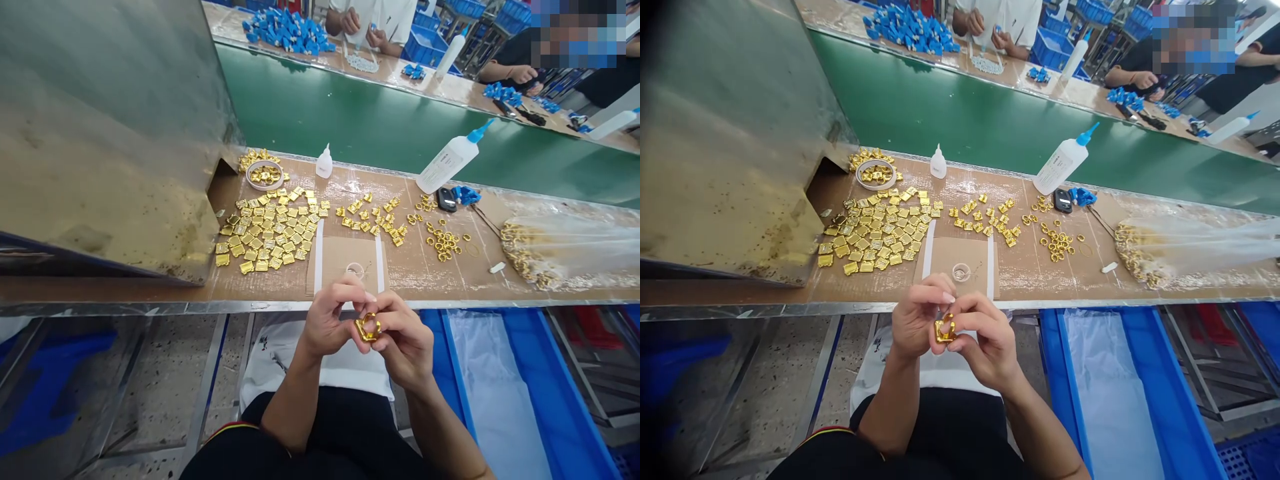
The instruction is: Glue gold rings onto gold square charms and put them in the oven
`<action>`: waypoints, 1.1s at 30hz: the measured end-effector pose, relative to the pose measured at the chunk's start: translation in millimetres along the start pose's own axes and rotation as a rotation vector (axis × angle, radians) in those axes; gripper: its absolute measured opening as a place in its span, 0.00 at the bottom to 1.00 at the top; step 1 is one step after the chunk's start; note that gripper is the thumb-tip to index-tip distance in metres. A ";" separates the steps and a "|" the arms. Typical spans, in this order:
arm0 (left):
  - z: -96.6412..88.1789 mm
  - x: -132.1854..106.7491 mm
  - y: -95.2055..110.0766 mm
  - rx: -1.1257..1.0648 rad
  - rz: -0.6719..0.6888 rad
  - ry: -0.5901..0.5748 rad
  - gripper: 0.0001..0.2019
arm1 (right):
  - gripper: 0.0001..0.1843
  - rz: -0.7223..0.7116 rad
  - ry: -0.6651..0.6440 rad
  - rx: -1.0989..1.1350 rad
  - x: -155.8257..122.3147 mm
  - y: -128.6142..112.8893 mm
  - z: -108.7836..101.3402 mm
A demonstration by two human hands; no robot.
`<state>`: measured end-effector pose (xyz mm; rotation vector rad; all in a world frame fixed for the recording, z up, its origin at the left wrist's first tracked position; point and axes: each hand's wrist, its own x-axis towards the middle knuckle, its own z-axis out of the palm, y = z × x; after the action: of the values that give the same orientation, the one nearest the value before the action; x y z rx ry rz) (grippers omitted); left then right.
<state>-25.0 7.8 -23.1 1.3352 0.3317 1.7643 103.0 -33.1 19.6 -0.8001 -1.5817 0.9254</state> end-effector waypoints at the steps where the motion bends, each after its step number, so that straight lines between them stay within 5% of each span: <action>1: 0.3 0.0 -0.2 0.005 0.007 0.009 0.20 | 0.06 -0.001 0.010 0.000 -1.2 0.9 1.4; 13: 5.5 4.3 6.6 0.230 0.062 -0.067 0.19 | 0.10 0.008 0.214 -0.011 -12.3 1.2 15.1; 33: 9.0 2.6 6.5 0.248 0.083 -0.089 0.20 | 0.15 -0.067 0.216 -0.105 -16.3 7.3 18.2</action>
<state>-20.4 3.4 -13.7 1.6182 0.4634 1.7686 88.4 -46.6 3.7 -0.8844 -1.4673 0.6872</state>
